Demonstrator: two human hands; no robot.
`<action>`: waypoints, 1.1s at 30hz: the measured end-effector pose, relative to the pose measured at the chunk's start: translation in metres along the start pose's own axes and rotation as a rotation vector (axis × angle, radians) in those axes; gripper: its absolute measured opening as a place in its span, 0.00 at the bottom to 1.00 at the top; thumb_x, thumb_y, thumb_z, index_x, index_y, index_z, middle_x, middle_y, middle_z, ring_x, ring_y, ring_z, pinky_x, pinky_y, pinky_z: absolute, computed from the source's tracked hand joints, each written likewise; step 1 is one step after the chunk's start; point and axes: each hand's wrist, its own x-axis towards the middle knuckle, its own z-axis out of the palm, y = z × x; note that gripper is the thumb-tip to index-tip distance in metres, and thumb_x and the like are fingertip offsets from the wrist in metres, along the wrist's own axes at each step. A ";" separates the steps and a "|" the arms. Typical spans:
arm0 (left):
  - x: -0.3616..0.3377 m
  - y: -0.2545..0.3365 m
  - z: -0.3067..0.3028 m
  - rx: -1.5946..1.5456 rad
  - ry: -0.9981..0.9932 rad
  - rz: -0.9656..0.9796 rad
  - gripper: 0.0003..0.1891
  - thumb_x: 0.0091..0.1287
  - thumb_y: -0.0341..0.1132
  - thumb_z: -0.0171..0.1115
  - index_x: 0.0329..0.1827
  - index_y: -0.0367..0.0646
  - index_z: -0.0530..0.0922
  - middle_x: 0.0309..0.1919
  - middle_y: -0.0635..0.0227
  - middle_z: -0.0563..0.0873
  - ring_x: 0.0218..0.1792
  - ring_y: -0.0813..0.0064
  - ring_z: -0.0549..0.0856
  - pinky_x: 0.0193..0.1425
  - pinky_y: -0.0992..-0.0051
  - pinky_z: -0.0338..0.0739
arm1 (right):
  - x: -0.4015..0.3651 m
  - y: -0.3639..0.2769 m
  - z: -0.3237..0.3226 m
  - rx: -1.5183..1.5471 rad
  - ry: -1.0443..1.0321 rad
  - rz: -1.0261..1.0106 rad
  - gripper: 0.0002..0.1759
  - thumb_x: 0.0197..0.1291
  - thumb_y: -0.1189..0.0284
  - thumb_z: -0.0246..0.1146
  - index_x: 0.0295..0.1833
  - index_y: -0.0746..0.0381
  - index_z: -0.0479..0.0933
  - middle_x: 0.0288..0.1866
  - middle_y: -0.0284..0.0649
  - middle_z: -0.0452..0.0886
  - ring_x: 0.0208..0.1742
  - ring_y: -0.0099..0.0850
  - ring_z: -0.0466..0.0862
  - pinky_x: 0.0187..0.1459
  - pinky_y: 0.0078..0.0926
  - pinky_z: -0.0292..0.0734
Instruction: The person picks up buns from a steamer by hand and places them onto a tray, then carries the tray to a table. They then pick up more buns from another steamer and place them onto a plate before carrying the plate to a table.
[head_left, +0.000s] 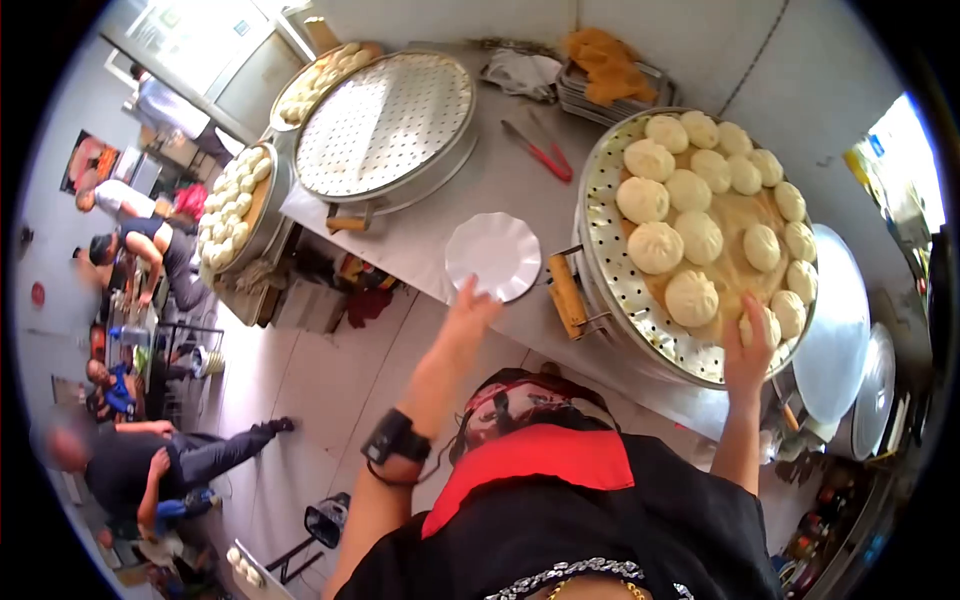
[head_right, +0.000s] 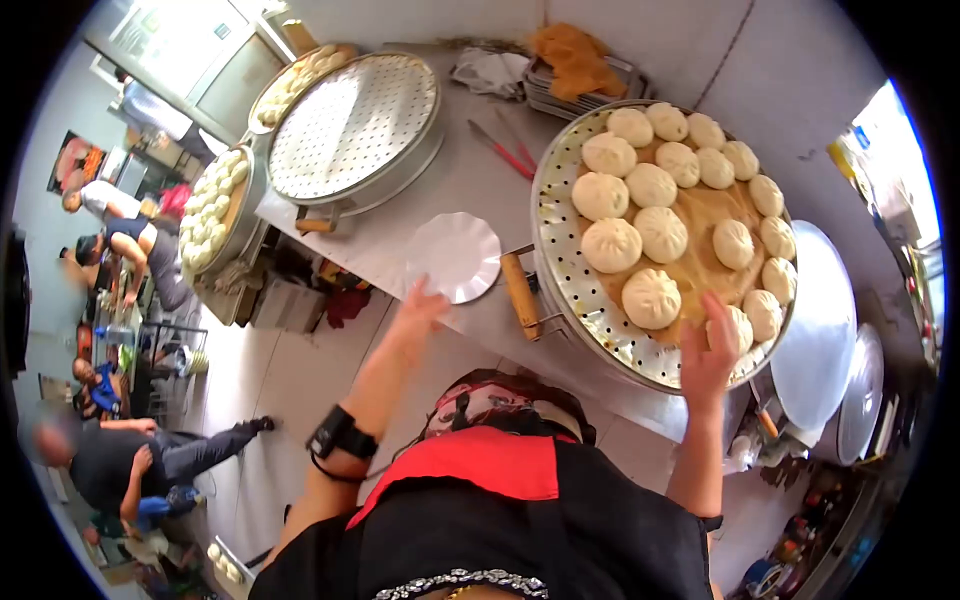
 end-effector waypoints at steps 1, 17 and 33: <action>0.020 0.011 -0.016 -0.057 0.070 -0.012 0.40 0.62 0.40 0.63 0.75 0.50 0.50 0.58 0.64 0.75 0.54 0.72 0.75 0.54 0.66 0.68 | 0.000 -0.011 0.013 0.024 -0.020 -0.054 0.19 0.53 0.78 0.62 0.52 0.67 0.75 0.56 0.50 0.77 0.59 0.44 0.75 0.61 0.36 0.67; 0.296 0.038 -0.255 -0.827 0.715 -0.159 0.27 0.55 0.45 0.66 0.57 0.53 0.69 0.59 0.65 0.71 0.56 0.67 0.72 0.58 0.59 0.67 | -0.040 -0.121 0.252 0.425 -0.947 -0.170 0.31 0.53 0.65 0.64 0.63 0.62 0.68 0.64 0.55 0.68 0.67 0.51 0.65 0.65 0.44 0.61; -0.075 -0.034 -0.382 -0.949 0.605 0.354 0.25 0.55 0.34 0.54 0.59 0.44 0.70 0.53 0.64 0.78 0.54 0.62 0.77 0.58 0.57 0.73 | -0.028 -0.199 0.416 0.663 -0.633 0.114 0.42 0.58 0.56 0.57 0.72 0.66 0.50 0.75 0.55 0.48 0.76 0.45 0.49 0.71 0.39 0.46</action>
